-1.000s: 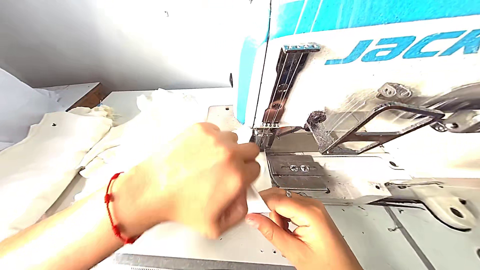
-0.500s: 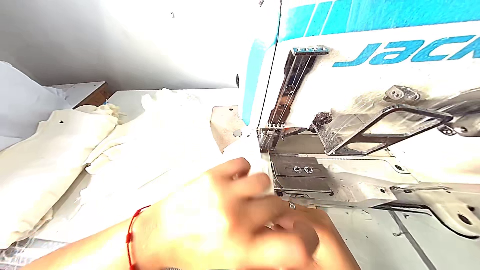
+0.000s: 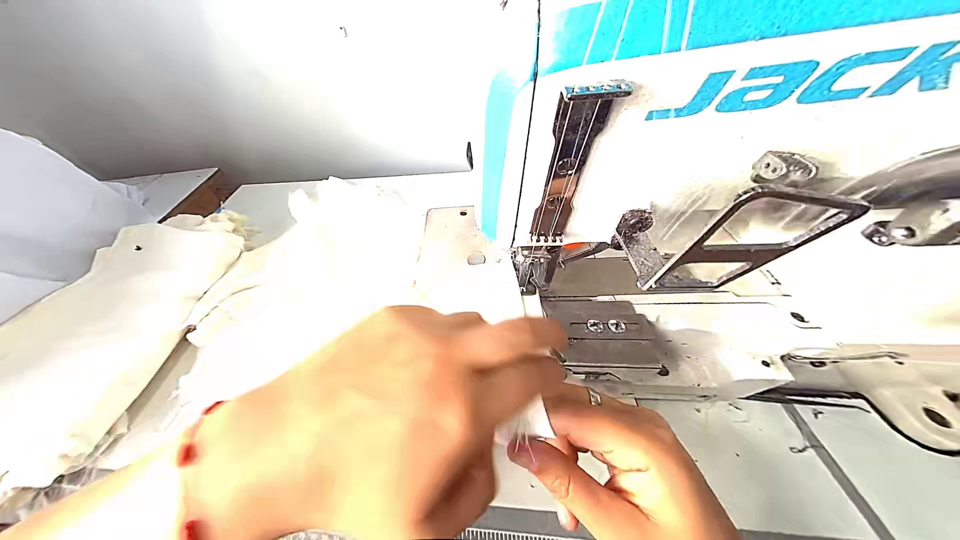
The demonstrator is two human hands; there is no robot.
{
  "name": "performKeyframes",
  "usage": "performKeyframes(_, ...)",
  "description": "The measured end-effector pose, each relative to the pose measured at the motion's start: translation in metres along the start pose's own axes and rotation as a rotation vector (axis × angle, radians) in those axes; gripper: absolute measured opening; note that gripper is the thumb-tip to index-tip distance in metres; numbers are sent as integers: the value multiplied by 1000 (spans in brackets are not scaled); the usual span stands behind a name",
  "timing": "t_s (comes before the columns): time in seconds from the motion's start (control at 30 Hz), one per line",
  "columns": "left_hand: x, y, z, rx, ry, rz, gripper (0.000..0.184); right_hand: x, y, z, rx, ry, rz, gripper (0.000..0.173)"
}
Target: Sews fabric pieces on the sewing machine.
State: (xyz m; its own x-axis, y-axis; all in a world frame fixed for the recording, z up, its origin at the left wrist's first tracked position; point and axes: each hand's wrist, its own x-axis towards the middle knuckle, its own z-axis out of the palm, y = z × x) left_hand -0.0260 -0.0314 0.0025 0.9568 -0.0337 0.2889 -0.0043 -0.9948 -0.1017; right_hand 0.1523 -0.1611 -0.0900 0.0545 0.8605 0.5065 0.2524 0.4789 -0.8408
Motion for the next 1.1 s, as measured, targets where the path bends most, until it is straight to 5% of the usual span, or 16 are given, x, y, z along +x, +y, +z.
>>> performKeyframes(0.1,24,-9,20,62,13,135,27,-4,8,1,-43,17,1,24)
performKeyframes(0.53,25,-28,10,149,101,110,22,0,18,-2,5,48,-17,23)
performKeyframes(0.7,27,-26,6,70,203,90,61,12,3,-9,177,60,33,19)
performKeyframes(0.77,29,-21,14,65,198,35,51,22,-14,-13,298,113,52,12)
performKeyframes(0.87,23,-12,30,191,219,-32,13,12,-23,-8,84,194,-20,13)
performKeyframes(1.1,0,4,58,419,289,-88,32,-26,6,10,-160,223,-57,15)
